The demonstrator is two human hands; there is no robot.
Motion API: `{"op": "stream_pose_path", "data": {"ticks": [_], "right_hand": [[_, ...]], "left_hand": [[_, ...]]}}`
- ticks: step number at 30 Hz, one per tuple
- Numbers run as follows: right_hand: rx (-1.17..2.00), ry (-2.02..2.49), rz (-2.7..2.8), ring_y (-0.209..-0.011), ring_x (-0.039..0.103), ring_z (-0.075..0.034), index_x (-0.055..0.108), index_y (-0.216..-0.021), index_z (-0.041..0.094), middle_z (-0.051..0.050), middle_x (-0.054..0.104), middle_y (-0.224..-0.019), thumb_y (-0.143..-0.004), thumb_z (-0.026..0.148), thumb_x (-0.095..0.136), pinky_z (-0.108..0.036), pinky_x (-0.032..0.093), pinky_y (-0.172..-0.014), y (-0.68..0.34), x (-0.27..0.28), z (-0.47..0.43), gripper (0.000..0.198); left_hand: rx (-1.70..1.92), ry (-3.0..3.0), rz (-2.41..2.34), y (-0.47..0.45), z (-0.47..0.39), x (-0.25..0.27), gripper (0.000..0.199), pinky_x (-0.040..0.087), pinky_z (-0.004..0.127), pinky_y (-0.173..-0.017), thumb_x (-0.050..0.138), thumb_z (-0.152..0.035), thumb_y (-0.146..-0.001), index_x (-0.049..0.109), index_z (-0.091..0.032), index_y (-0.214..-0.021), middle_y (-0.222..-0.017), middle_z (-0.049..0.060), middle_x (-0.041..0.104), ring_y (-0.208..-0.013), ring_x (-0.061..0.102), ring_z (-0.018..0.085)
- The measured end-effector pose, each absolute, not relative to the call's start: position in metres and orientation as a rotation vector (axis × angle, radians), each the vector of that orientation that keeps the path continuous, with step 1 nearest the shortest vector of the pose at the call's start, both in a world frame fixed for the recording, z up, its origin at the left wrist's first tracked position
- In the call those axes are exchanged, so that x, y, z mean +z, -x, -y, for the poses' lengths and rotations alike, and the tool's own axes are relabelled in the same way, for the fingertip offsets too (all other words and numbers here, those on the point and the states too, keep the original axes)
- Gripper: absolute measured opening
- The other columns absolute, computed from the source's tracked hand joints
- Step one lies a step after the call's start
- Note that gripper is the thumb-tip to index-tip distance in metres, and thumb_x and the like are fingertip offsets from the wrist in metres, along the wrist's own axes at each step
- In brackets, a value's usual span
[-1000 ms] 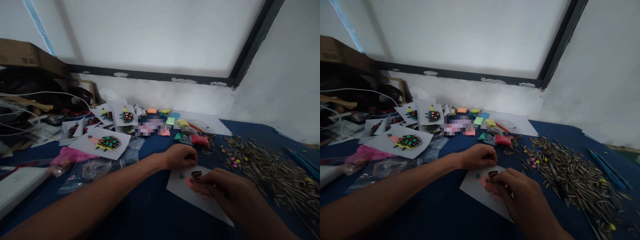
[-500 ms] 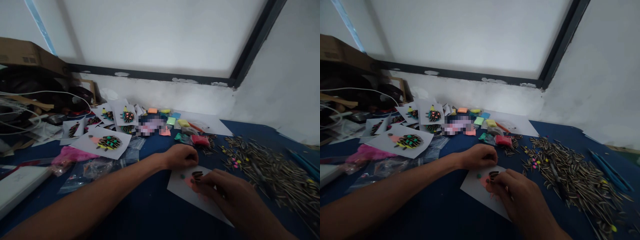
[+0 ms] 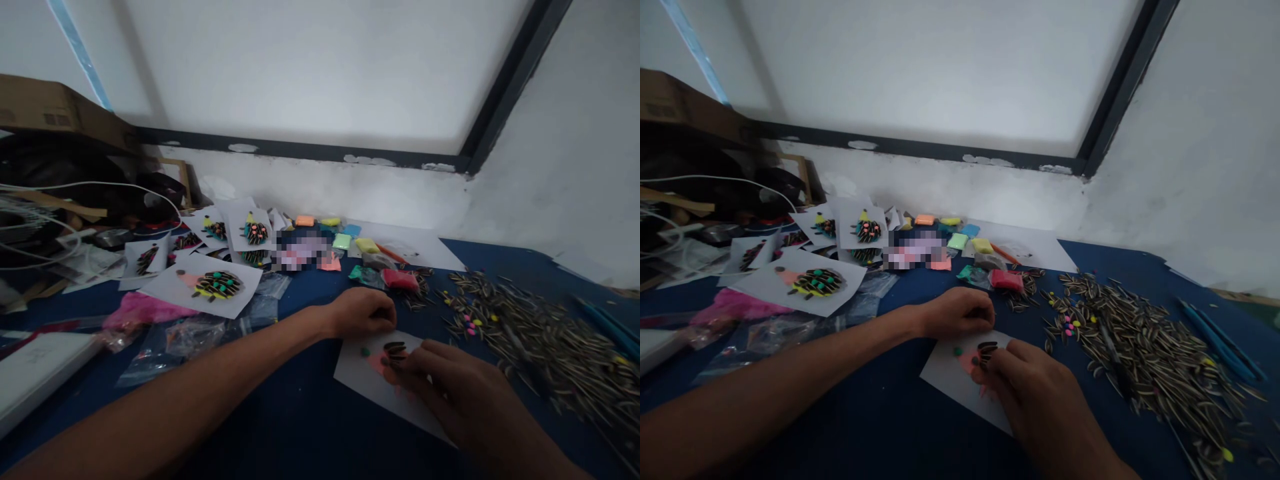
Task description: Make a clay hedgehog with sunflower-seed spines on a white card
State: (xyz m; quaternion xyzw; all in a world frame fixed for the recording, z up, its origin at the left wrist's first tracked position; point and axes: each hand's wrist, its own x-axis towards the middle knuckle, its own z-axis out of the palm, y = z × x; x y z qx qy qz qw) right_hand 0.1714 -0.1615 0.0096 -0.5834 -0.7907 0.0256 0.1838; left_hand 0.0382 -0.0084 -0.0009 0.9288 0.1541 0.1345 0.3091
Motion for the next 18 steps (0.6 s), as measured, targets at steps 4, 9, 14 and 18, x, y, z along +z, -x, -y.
{"op": "stream_pose_path", "data": {"ticks": [4, 9, 14, 18], "right_hand": [[-0.018, 1.648, 2.249, -0.061, 0.062, -0.012, 0.065, -0.078, 0.025, -0.001, 0.065, -0.073, -0.095, 0.033, 0.044, -0.02, 0.04, -0.051, -0.17, 0.007, 0.161, 0.028], [-0.046, 1.675, 2.263, -0.064, 0.063, -0.012, 0.065, -0.081, 0.026, 0.0, 0.065, -0.075, -0.095, 0.031, 0.043, -0.021, 0.041, -0.052, -0.167, 0.009, 0.162, 0.027], [-0.269, 1.694, 2.196, -0.053, 0.06, -0.012, 0.061, -0.073, 0.026, 0.002, 0.061, -0.063, -0.092, 0.035, 0.046, -0.021, 0.035, -0.045, -0.17, 0.017, 0.164, 0.026], [-0.347, 1.833, 2.062, -0.046, 0.057, -0.013, 0.058, -0.066, 0.024, 0.001, 0.06, -0.055, -0.089, 0.033, 0.042, -0.023, 0.032, -0.043, -0.193, 0.021, 0.159, 0.03]], "left_hand": [[0.358, -2.457, -0.405, -0.039, 0.009, -0.001, 0.006, 0.039, 0.018, -0.06, 0.061, -0.012, -0.079, 0.065, -0.012, -0.083, -0.079, 0.002, 0.065, -0.069, 0.055, 0.009], [0.37, -2.457, -0.407, -0.039, 0.008, -0.002, 0.006, 0.039, 0.019, -0.06, 0.06, -0.012, -0.079, 0.065, -0.012, -0.083, -0.079, 0.002, 0.065, -0.068, 0.055, 0.009], [0.361, -2.458, -0.409, -0.04, 0.007, -0.003, 0.008, 0.04, 0.019, -0.062, 0.06, -0.012, -0.079, 0.066, -0.012, -0.085, -0.082, 0.003, 0.066, -0.072, 0.056, 0.01], [0.358, -2.473, -0.408, -0.04, 0.007, -0.003, 0.007, 0.04, 0.019, -0.063, 0.06, -0.013, -0.079, 0.065, -0.013, -0.083, -0.081, 0.003, 0.066, -0.072, 0.056, 0.011]]}}
